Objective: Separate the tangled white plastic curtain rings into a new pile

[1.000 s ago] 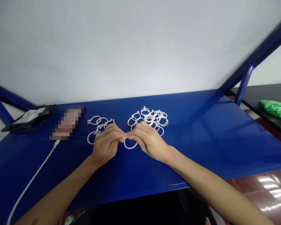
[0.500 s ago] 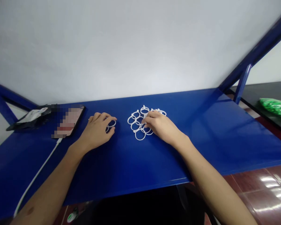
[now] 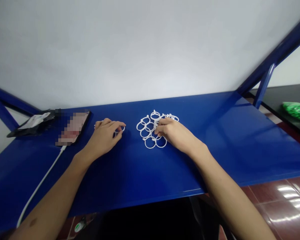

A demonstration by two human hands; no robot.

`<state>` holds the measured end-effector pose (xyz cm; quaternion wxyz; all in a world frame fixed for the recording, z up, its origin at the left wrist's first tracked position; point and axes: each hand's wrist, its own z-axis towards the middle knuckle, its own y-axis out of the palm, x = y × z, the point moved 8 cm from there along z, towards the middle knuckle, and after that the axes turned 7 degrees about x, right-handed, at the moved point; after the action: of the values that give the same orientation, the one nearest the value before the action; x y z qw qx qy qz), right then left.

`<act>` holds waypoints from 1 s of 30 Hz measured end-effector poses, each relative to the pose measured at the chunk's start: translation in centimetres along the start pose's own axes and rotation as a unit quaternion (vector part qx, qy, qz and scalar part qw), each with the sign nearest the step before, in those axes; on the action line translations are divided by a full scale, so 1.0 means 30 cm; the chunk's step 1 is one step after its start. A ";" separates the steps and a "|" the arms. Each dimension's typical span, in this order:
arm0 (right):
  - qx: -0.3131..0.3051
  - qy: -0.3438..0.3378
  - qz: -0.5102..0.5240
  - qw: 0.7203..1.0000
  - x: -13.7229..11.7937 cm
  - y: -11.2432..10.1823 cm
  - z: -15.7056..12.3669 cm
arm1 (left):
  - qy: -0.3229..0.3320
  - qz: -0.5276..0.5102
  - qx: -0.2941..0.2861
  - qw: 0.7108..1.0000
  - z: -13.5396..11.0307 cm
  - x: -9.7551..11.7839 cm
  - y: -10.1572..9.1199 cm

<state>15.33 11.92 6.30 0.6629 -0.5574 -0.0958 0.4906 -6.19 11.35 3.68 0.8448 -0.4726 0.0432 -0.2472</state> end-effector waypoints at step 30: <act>0.178 0.156 0.210 0.949 -0.038 0.108 0.003 | 0.191 -0.099 0.186 0.959 -0.029 0.322 -0.131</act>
<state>12.94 10.77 4.12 0.6401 -0.5078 0.2166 0.5343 0.50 4.57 7.97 0.8652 -0.2526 0.1102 -0.4188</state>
